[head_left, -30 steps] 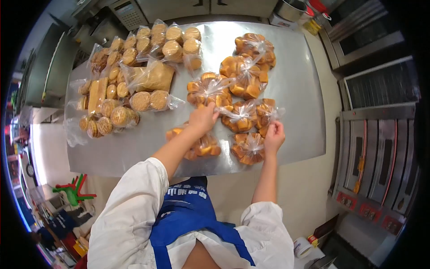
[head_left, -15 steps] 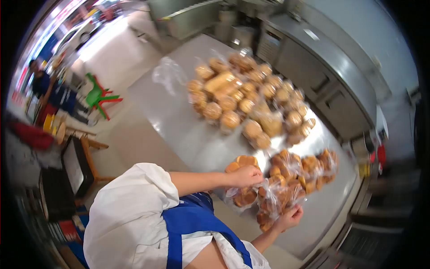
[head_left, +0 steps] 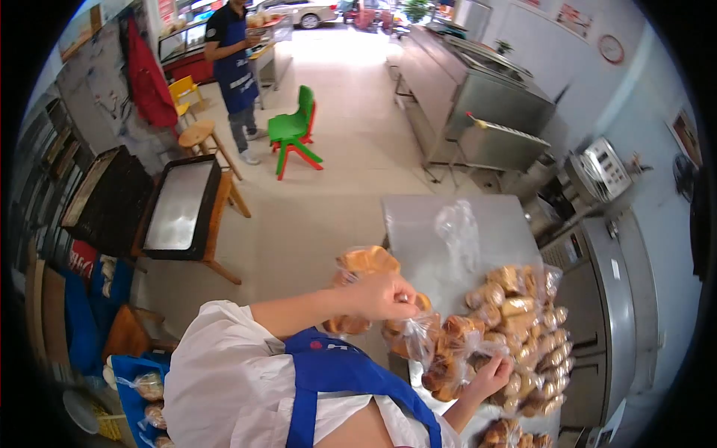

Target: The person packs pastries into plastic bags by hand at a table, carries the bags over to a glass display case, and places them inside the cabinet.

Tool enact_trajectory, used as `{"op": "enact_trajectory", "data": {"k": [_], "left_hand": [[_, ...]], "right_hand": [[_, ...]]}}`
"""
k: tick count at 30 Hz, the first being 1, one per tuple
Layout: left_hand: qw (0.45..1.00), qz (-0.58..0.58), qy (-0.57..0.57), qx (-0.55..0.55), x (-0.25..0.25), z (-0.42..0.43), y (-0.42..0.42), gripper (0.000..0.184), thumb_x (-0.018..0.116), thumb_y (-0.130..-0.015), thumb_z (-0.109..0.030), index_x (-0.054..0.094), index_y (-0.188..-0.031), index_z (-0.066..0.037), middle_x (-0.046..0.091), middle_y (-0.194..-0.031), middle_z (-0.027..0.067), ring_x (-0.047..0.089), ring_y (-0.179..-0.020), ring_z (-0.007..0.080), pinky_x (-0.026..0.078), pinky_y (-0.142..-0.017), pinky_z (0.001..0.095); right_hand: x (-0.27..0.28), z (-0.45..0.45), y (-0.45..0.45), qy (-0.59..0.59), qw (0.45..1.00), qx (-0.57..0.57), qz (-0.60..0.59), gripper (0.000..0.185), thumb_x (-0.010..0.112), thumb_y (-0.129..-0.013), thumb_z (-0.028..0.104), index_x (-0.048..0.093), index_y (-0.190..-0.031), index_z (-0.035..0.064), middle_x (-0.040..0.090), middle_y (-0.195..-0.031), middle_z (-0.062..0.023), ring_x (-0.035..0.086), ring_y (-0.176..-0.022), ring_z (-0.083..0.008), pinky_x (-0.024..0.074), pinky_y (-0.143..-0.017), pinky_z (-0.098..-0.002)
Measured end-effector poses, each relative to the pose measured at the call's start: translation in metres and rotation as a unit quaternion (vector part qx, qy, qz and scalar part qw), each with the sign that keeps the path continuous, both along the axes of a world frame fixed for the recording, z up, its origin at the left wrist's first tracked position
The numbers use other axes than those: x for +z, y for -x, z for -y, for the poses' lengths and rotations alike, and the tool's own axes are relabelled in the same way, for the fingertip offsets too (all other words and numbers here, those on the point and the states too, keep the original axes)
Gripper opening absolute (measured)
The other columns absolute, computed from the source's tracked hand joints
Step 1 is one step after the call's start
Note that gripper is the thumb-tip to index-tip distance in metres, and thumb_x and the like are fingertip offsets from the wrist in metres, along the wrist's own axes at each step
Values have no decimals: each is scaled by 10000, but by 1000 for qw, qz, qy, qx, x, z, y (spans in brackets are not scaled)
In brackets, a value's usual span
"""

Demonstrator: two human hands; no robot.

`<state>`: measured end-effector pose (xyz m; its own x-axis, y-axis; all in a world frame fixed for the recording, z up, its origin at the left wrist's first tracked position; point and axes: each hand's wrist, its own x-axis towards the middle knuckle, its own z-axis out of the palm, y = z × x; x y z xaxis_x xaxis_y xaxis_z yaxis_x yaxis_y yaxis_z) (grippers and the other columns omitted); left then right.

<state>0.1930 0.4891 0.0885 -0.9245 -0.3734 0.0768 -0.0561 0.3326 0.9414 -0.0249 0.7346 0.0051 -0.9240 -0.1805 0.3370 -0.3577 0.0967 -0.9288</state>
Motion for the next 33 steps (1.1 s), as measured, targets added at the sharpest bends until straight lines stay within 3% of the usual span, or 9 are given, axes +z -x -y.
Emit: {"op": "enact_trajectory", "data": {"k": [6, 10, 12, 15, 22, 24, 28, 31, 33], "left_hand": [[988, 63, 10, 144, -21, 167, -109, 256, 656, -774, -248, 575, -638, -46, 467, -520, 16, 428, -500, 99, 343, -487, 293], [957, 150, 45, 243, -41, 264, -168, 227, 666, -753, -252, 649, -715, -28, 523, -538, 38, 473, -511, 104, 377, -495, 297], [942, 166, 34, 290, -70, 316, -194, 229, 673, -749, -253, 673, -701, -30, 540, -525, 55, 483, -487, 116, 374, -473, 296], [920, 166, 31, 352, -96, 377, -213, 234, 676, -742, -249, 664, -668, -27, 526, -505, 56, 472, -471, 118, 367, -461, 300], [826, 209, 131, 507, -59, 541, -199, 227, 685, -728, -208, 649, -652, 3, 514, -488, 26, 472, -473, 87, 370, -457, 267], [805, 137, -12, 577, -52, 592, -183, 205, 696, -732, -180, 654, -651, 3, 535, -503, 8, 477, -487, 64, 367, -451, 259], [790, 92, -41, 605, -62, 707, -153, 192, 697, -754, -135, 642, -636, 7, 554, -530, -19, 474, -508, 31, 345, -438, 219], [779, 15, -96, 620, -87, 807, -129, 176, 692, -757, -120, 642, -638, 0, 564, -543, -17, 476, -512, 27, 341, -444, 208], [778, -3, -85, 622, -77, 886, -112, 177, 691, -756, -118, 635, -630, -7, 552, -539, -22, 462, -508, 28, 331, -442, 210]], "right_hand": [[-17, 210, -4, 38, 991, 124, 41, 109, 551, -898, 54, 605, -846, -25, 590, -775, -27, 498, -718, -95, 408, -654, -241], [-17, 342, -20, -28, 981, 177, 69, 111, 584, -895, 81, 613, -839, -11, 590, -758, -1, 490, -702, -66, 395, -640, -216], [-34, 414, -19, 3, 973, 220, 73, 107, 573, -912, 90, 617, -838, 29, 492, -685, 68, 351, -585, -16, 252, -504, -200], [-38, 515, -30, -13, 955, 282, 96, 102, 589, -906, 84, 620, -825, 31, 521, -684, 58, 396, -610, -15, 301, -530, -183], [-3, 748, 1, -20, 891, 418, 176, 119, 615, -901, 102, 615, -811, 24, 573, -718, 40, 469, -634, -25, 360, -574, -171], [6, 810, 16, -3, 899, 410, 151, 115, 624, -899, 113, 614, -820, 30, 545, -694, 60, 439, -608, -9, 335, -540, -173], [-7, 933, 65, 13, 892, 421, 162, 127, 609, -903, 99, 615, -800, 24, 549, -694, 52, 419, -613, -14, 308, -542, -182], [-13, 1026, 95, -4, 916, 387, 107, 109, 597, -900, 79, 609, -815, 12, 601, -751, 18, 501, -674, -36, 394, -613, -187], [-16, 1093, 115, 33, 916, 386, 105, 105, 604, -902, 95, 619, -833, 17, 585, -740, 29, 475, -653, -29, 372, -581, -193]]}}
